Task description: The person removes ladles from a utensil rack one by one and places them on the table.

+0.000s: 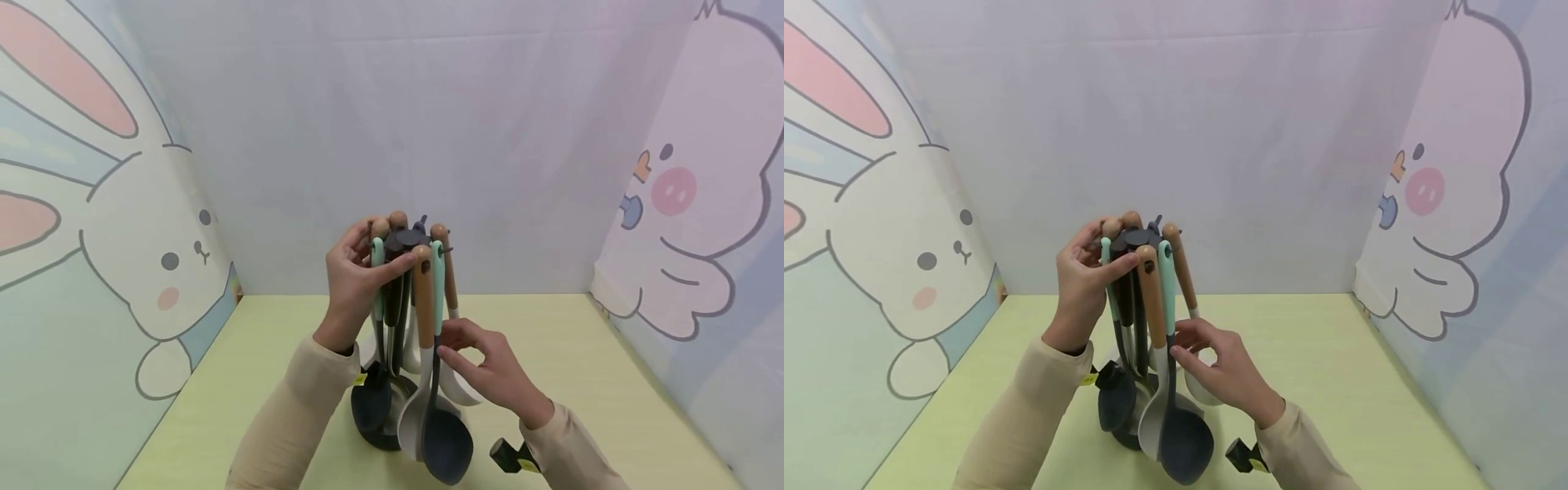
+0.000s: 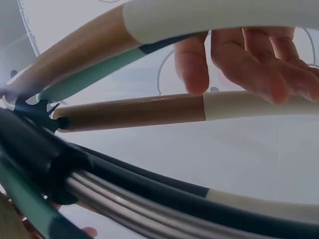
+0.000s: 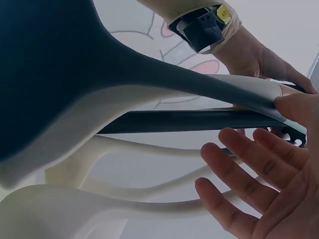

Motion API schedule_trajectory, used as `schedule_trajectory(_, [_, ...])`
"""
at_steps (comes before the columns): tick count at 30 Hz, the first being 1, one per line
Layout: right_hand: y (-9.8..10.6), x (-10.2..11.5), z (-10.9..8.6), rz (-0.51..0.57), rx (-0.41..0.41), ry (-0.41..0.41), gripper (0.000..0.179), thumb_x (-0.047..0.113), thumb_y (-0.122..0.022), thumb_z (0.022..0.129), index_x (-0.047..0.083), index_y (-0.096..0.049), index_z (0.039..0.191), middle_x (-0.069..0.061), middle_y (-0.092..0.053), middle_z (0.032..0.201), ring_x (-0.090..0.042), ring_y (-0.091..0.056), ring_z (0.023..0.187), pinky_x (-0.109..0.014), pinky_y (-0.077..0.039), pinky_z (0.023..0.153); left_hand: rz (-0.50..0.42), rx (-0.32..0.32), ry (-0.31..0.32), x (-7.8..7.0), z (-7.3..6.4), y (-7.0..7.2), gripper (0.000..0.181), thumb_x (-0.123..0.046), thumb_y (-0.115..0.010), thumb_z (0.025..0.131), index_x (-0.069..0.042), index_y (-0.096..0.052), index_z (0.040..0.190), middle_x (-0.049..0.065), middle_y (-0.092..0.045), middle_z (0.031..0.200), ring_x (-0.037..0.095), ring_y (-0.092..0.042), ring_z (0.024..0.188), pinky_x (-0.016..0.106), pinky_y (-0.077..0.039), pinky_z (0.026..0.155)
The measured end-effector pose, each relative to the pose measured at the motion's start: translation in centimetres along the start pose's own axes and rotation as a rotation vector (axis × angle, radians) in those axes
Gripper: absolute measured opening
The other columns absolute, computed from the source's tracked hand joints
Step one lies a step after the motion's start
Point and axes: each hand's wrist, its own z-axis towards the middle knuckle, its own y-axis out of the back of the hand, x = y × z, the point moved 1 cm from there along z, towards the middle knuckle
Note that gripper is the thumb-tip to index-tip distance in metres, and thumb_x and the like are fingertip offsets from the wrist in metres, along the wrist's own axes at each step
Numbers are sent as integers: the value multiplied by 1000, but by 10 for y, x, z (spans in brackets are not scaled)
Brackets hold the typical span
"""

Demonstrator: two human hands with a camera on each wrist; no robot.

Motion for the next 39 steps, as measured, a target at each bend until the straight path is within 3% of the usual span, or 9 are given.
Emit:
schedule_trajectory(5, [-2,5,-2,92,34,3,35,-7,-64,91,11,-64,121,0,-72,101,-14,-70,87,-34,-57,74,-36,9,-10,-3,-7,3,70,-41,-90,68,-2,-62,120,10,-66,107,22,-64,97,29,-54,81])
schedule_trajectory(14, [-10,11,-5,301,87,-30,28,-9,-62,92,3,-64,118,-11,-71,100,-19,-71,83,-35,-58,71,-59,-4,-24,-4,-15,8,79,-45,-91,65,1,-61,121,9,-65,104,18,-63,93,25,-54,77])
schedule_trajectory(19, [-16,12,-3,373,90,-11,27,-11,-61,92,-1,-63,117,-17,-70,96,-23,-70,74,-38,-59,63,-85,-12,-40,-2,-14,11,78,-43,-91,65,3,-61,121,8,-64,102,17,-63,90,25,-54,75])
schedule_trajectory(33, [-20,11,5,367,60,71,27,-15,-61,90,-6,-62,115,-19,-70,89,-23,-68,62,-38,-57,55,-67,-68,-66,4,-8,19,94,-57,-88,63,5,-59,127,8,-62,106,15,-57,86,23,-51,74])
schedule_trajectory(39, [-19,10,10,362,60,60,27,-15,-61,90,-5,-62,115,-19,-70,88,-24,-68,62,-37,-57,55,-91,-69,-68,6,-4,20,94,-57,-88,63,4,-59,128,9,-63,106,16,-59,88,24,-52,76])
